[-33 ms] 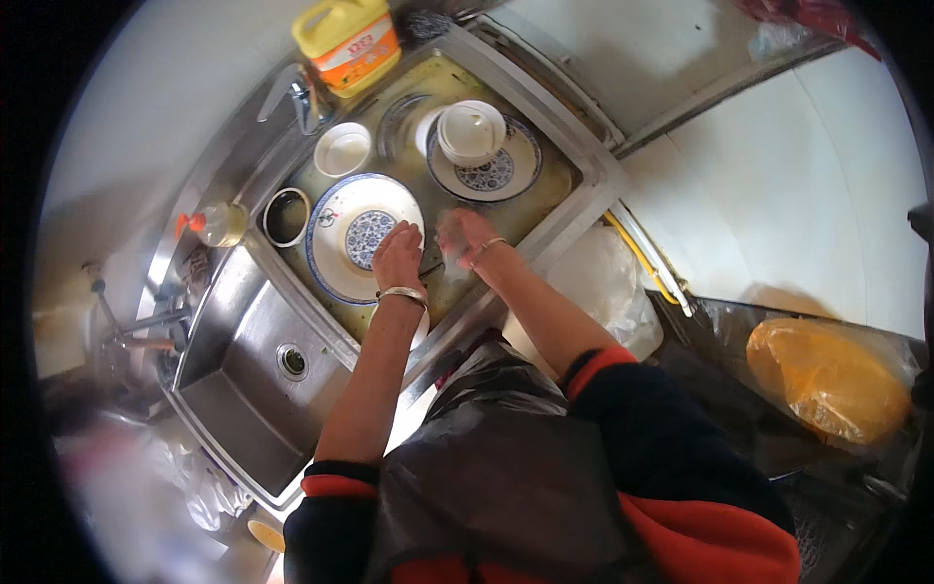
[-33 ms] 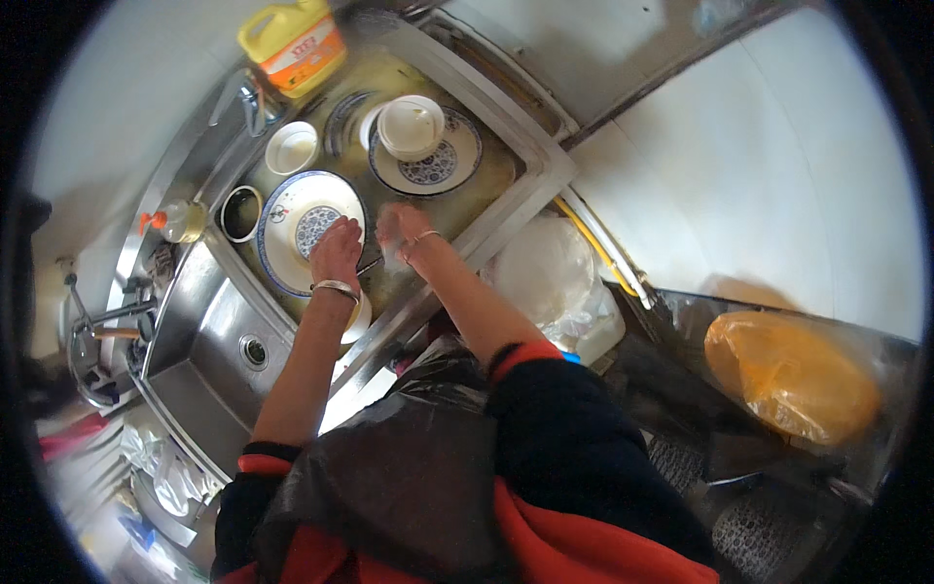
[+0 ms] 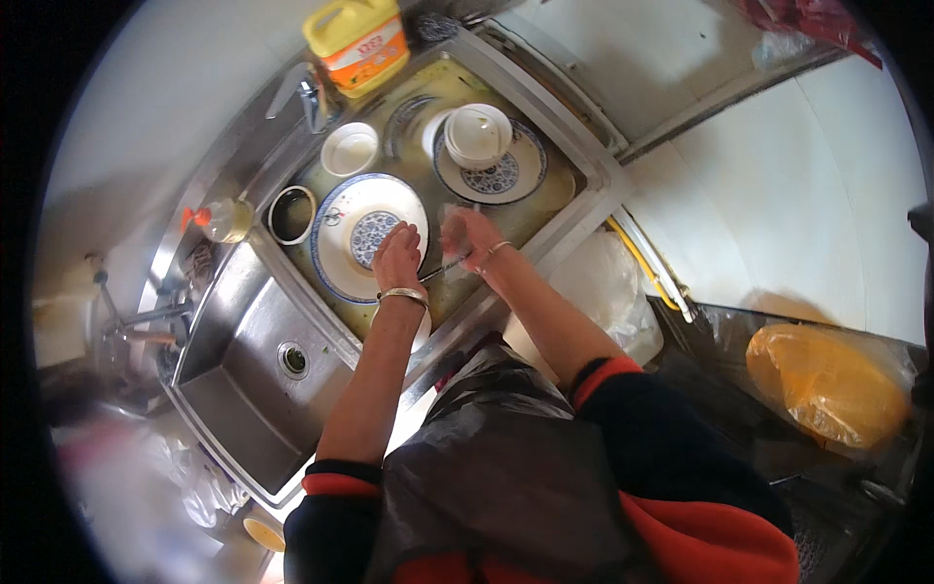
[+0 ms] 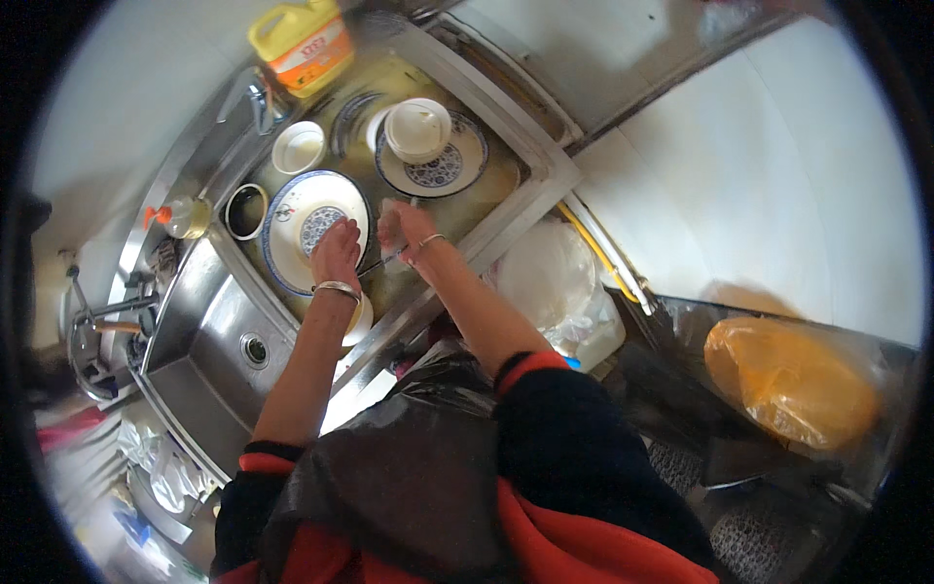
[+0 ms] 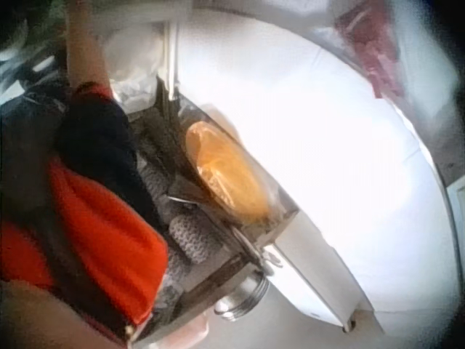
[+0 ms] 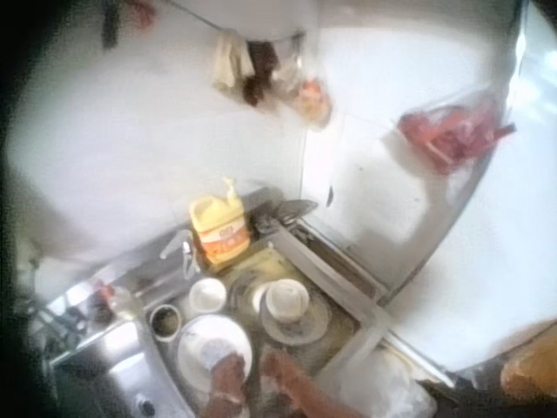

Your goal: The person washes several bowls and plastic lids in a commercial kitchen sink. They rinse the items under running water, scrub them by hand, and place them in a drying rack. The person also washes their hands and handles multiple containers and lids during the process.

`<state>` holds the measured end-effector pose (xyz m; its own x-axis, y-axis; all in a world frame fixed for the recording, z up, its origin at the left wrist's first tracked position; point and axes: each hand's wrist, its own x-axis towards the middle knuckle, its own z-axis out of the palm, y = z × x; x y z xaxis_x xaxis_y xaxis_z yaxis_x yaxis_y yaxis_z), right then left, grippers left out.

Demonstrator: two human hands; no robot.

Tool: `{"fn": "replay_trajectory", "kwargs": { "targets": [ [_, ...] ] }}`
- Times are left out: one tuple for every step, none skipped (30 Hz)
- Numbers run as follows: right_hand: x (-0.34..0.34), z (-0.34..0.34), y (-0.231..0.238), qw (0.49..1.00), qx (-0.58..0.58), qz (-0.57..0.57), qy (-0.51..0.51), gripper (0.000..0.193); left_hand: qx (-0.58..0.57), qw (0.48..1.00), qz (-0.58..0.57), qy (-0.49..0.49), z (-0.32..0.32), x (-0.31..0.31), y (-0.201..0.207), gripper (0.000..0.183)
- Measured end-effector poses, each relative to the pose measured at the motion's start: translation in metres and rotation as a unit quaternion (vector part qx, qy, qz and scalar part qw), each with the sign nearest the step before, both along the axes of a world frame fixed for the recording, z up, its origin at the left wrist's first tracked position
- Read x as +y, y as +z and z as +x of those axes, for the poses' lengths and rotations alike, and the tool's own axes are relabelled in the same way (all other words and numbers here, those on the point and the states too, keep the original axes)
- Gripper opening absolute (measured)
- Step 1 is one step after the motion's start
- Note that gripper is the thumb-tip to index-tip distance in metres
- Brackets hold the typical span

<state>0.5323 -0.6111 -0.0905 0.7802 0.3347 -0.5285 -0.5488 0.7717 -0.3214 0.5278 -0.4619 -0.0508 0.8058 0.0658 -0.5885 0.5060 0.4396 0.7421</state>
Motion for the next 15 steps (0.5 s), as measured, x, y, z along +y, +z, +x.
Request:
{"fn": "replay_trajectory", "kwargs": {
  "targets": [
    [0.001,0.0,0.009,1.0,-0.013,0.0,0.01,0.024,0.02,0.999,-0.026,0.027,0.001,0.001,0.0,0.037],
    [0.006,-0.003,0.019,0.998,-0.052,0.029,0.031,0.025,0.011,0.997,-0.038,0.065,0.004,0.002,0.002,0.035],
    [0.016,-0.003,0.03,0.998,-0.017,0.042,0.038,0.026,0.008,0.992,-0.103,0.07,0.006,0.005,0.005,0.034],
    [0.022,-0.004,0.04,0.999,-0.022,0.024,0.035,0.028,0.025,0.989,-0.148,0.013,0.01,0.007,0.009,0.035],
    [0.029,-0.006,0.05,0.997,-0.048,0.03,0.044,0.029,0.025,0.983,-0.183,-0.019,0.014,0.008,0.014,0.036],
    [0.035,-0.005,0.059,0.99,-0.099,0.071,0.067,0.031,0.051,0.976,-0.207,-0.054,0.016,0.01,0.021,0.031],
    [0.041,-0.004,0.067,0.986,-0.112,0.065,0.102,0.034,0.024,0.98,-0.186,-0.064,0.017,0.011,0.028,0.031],
    [0.046,-0.002,0.074,0.985,-0.116,0.062,0.109,0.035,0.021,0.985,-0.153,-0.075,0.018,0.012,0.035,0.04],
    [0.051,0.003,0.079,0.983,-0.123,0.065,0.119,0.035,0.021,0.984,-0.158,-0.077,0.019,0.011,0.043,0.042],
    [0.055,0.007,0.083,0.985,-0.117,0.052,0.119,0.036,0.021,0.983,-0.162,-0.08,0.02,0.012,0.051,0.043],
    [0.06,0.013,0.087,0.993,-0.057,0.023,0.098,0.038,0.022,0.976,-0.202,-0.074,0.021,0.011,0.058,0.035],
    [0.064,0.019,0.089,0.976,-0.127,-0.119,0.13,0.038,0.008,0.964,-0.251,-0.089,0.023,0.014,0.066,0.04],
    [0.071,0.026,0.092,0.932,-0.183,-0.276,0.15,0.038,0.008,0.978,-0.205,-0.047,0.023,0.013,0.071,0.042],
    [0.077,0.032,0.093,0.866,-0.235,-0.41,0.163,0.038,-0.038,0.964,-0.24,-0.103,0.025,0.021,0.078,0.043],
    [0.088,0.039,0.095,0.676,-0.407,-0.609,0.074,0.036,-0.057,0.963,-0.263,-0.024,0.025,0.022,0.081,0.044]
  ]
}}
